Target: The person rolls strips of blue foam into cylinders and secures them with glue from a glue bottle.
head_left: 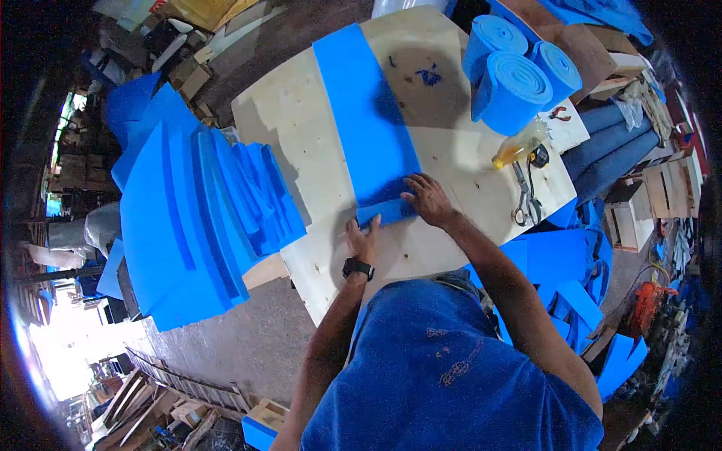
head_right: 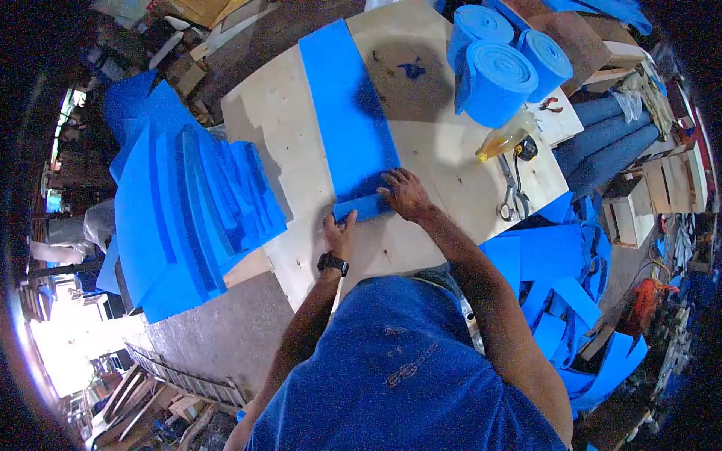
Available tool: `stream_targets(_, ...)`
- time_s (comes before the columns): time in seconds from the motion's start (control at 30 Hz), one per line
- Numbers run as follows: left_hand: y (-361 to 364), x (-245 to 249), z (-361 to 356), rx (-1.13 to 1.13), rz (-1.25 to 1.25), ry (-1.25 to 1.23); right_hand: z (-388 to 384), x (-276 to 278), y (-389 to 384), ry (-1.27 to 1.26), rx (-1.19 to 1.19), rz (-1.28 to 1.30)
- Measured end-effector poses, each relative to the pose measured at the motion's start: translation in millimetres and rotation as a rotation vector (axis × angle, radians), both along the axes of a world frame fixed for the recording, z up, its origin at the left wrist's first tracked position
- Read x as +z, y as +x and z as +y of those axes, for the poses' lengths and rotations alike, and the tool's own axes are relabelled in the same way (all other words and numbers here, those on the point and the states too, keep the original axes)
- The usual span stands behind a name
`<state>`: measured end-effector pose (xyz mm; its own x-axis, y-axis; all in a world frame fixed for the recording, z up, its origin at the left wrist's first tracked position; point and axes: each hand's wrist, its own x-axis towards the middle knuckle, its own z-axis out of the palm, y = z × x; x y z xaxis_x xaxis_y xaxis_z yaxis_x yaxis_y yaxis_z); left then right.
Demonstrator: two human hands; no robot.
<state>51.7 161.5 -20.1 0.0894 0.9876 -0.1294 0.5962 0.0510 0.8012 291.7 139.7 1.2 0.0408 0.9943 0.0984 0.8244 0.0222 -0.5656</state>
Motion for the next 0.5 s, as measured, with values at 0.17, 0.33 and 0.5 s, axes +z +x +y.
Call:
stream_targets(0.17, 20, 15, 21, 0.091, -0.174, 0.088, 0, -4, -4, 0.057, -0.248, 0.479)
stream_targets(0.33, 12, 18, 38, 0.051, -0.054, -0.032, -53, -24, -7, 0.173, -0.178, 0.543)
stream_targets(0.5, -9, 37, 4, 0.007, -0.165, -0.087, -86, 31, -8, -0.134, -0.259, 0.668)
